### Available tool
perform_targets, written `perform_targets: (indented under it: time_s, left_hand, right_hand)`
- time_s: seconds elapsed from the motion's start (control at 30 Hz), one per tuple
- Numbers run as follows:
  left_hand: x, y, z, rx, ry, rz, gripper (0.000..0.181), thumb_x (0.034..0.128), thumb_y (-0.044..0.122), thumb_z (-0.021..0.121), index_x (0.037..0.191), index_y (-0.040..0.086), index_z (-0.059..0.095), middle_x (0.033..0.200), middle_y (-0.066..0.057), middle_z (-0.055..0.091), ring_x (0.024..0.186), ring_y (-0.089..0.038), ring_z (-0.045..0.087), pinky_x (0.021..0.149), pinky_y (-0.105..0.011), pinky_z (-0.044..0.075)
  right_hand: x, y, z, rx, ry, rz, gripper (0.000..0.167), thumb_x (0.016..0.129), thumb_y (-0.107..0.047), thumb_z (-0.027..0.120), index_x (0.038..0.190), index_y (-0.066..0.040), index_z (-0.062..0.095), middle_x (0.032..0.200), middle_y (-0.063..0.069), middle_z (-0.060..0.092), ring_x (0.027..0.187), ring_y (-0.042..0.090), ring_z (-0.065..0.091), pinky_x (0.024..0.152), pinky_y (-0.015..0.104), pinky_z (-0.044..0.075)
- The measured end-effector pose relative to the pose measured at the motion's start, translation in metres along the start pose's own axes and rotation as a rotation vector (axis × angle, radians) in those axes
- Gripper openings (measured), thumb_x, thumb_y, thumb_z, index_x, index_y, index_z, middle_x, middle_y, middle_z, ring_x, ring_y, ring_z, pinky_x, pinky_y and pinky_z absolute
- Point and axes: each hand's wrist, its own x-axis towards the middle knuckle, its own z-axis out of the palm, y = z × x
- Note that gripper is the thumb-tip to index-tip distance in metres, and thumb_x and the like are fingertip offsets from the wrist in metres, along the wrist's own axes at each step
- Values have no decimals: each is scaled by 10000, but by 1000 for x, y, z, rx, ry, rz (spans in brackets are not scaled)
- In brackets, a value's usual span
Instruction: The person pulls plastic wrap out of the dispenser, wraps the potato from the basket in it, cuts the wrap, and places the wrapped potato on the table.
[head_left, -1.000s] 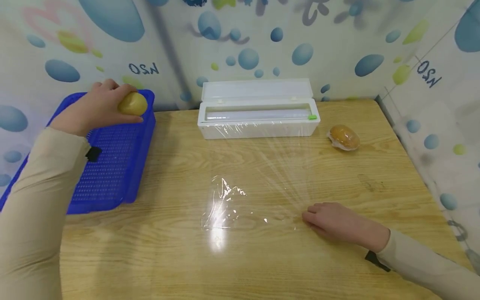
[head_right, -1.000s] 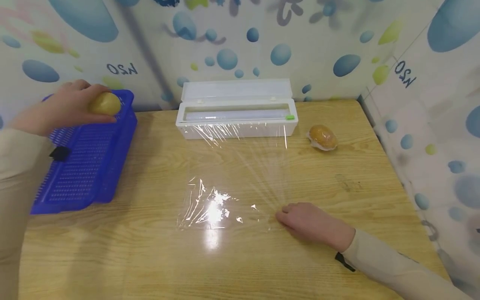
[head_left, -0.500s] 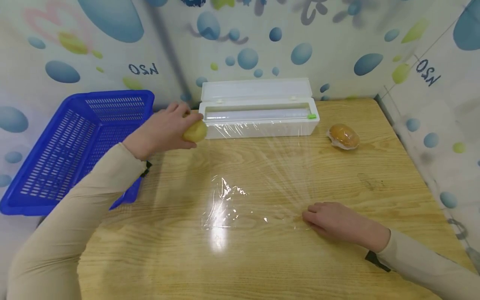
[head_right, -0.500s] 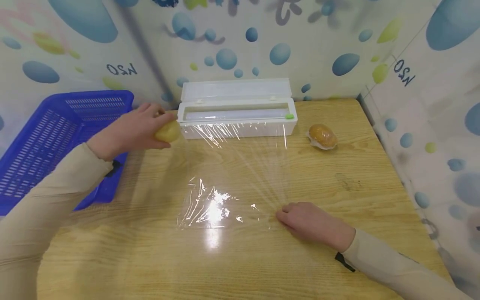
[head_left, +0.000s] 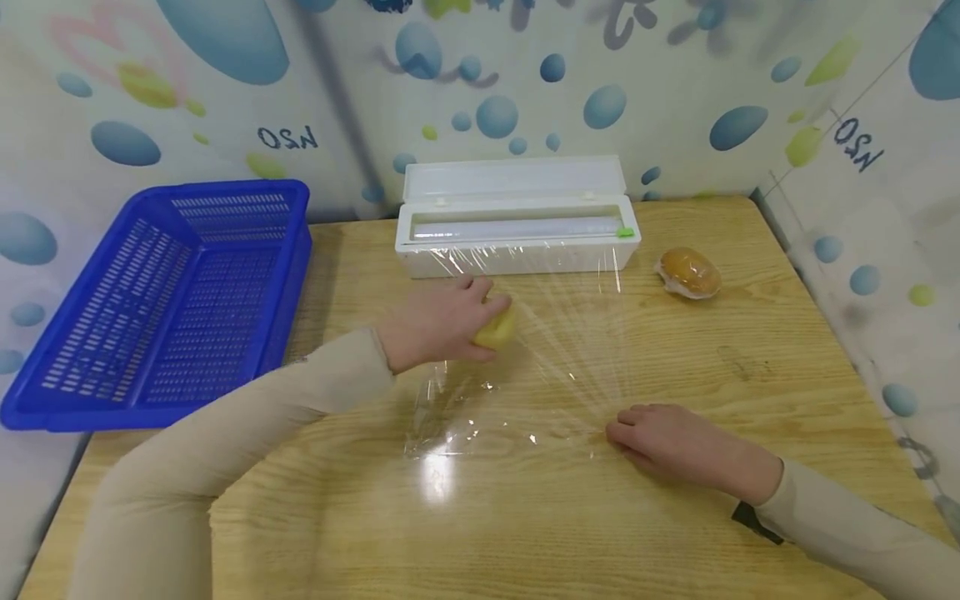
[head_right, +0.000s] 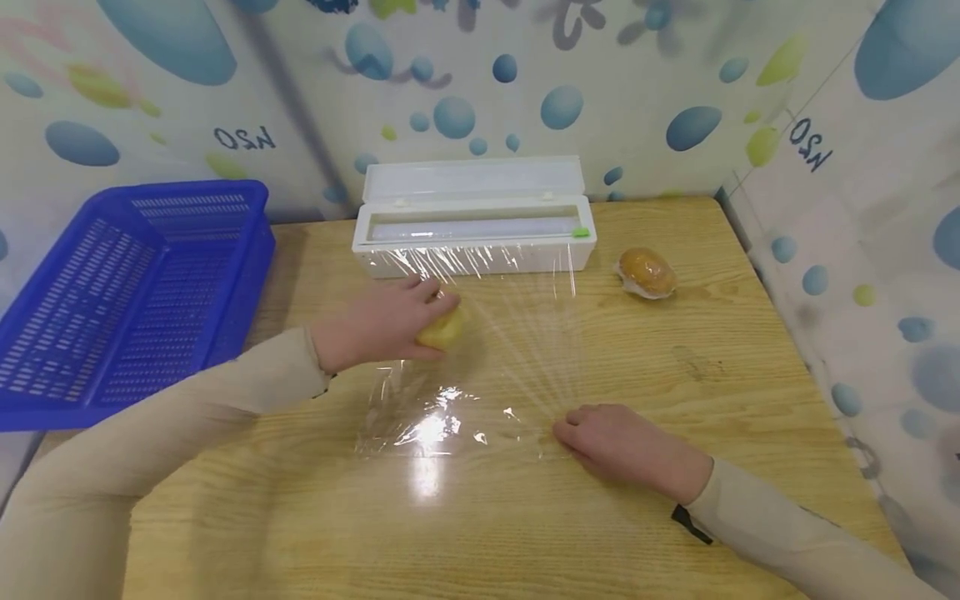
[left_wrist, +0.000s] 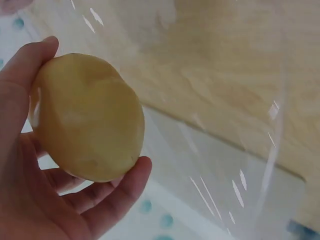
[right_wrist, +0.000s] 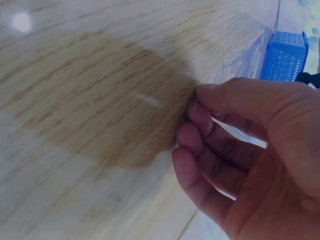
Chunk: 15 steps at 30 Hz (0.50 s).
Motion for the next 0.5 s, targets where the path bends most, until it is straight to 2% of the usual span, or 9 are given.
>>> perform_targets:
  time_s: [0.1, 0.17, 0.3, 0.4, 0.5]
  left_hand:
    - [11, 15, 5, -16, -38, 2, 616, 808, 537, 710, 1225, 121, 526, 1064, -94, 534, 907, -267, 544, 617, -378, 510]
    - [18, 24, 6, -4, -52, 3, 613, 812, 557, 696, 1233, 142, 532, 1065, -70, 548, 897, -247, 549, 652, -364, 502]
    - [29, 39, 10, 39, -80, -7, 625, 807, 597, 673, 1237, 165, 533, 1066, -43, 557, 872, -219, 551, 641, -330, 495]
    - [35, 48, 16, 63, -95, -12, 637, 810, 617, 655, 1245, 169, 529, 1071, -43, 561, 873, -217, 557, 618, -321, 501]
    - [38, 53, 25, 80, -104, -12, 647, 823, 630, 629, 1261, 165, 525, 1079, -48, 566, 893, -223, 564, 648, -338, 505]
  right_hand:
    - [1, 1, 2, 1, 7, -3, 220, 819, -54, 736, 821, -171, 549, 702, -105, 431, 609, 73, 458, 519, 268, 411]
    - [1, 2, 3, 4, 10, -5, 228, 810, -51, 741, 820, -171, 548, 698, -106, 426, 602, 68, 451, 512, 262, 406]
    - [1, 3, 3, 17, 5, 1, 234, 804, -49, 744, 815, -172, 545, 694, -112, 422, 596, 56, 441, 504, 255, 403]
    - [2, 3, 2, 30, -8, 12, 227, 813, -50, 738, 814, -173, 547, 694, -115, 424, 596, 48, 436, 503, 251, 403]
    - [3, 3, 1, 38, -18, 17, 213, 829, -57, 725, 815, -170, 545, 693, -111, 426, 592, 51, 435, 501, 254, 402]
